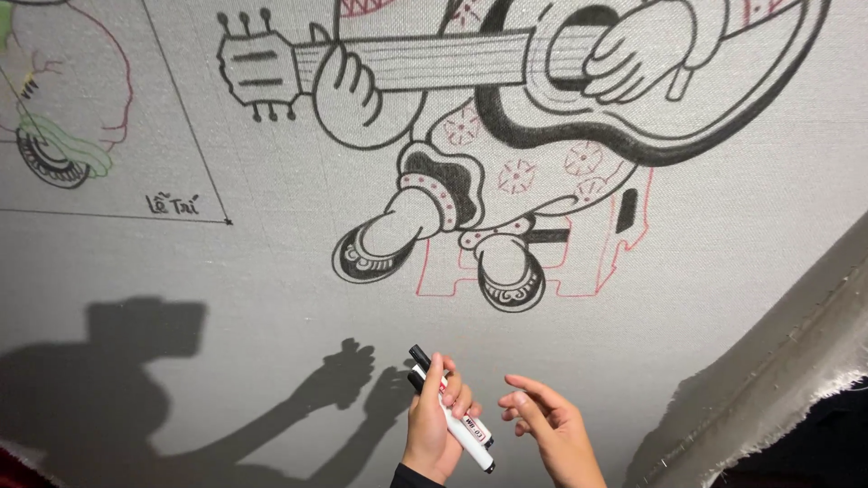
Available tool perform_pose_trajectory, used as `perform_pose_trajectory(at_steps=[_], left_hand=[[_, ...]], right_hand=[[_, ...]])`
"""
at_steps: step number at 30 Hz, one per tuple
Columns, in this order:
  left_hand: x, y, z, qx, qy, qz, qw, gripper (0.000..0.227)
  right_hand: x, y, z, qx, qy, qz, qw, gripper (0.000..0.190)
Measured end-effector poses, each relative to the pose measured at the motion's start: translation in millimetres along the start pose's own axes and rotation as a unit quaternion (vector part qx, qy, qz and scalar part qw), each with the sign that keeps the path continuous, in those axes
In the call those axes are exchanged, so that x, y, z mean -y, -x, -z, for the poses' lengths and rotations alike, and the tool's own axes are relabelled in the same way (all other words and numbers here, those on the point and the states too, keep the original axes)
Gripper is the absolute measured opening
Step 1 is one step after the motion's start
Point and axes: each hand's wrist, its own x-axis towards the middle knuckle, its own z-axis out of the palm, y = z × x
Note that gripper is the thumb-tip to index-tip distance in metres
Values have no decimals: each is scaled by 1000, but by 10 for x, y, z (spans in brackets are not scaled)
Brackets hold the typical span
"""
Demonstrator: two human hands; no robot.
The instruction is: Tracing or drawing intricate patterns onto a large rug canvas using markers.
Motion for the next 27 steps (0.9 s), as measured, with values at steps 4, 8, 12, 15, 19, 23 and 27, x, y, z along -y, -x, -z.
perform_pose_trajectory(at_steps=[4, 8, 12, 15, 19, 23, 27], left_hand=[[-89, 64, 135, -24, -22, 19, 999, 31], [-13, 35, 368, -49, -27, 3, 998, 43], [15, 4, 424, -55, 16, -8, 998, 44], [-6, 10, 449, -88, 39, -5, 995, 41], [78, -13, 596, -95, 30, 0, 995, 46], [384, -153, 952, -105, 26, 21, 994, 48], [787, -344, 1416, -95, 40, 51, 993, 44]], right_hand=[[40, -21, 19, -46, 8, -20, 999, 39], [-7, 17, -118, -42, 44, -37, 997, 37], [-204, 22, -251, 14, 79, -30, 996, 36], [-213, -18, -231, 37, 94, -25, 995, 35], [-371, -142, -62, 14, 106, -42, 993, 35], [-714, -234, 232, -6, 120, -74, 990, 36], [-955, -245, 570, -18, 119, -108, 987, 36]])
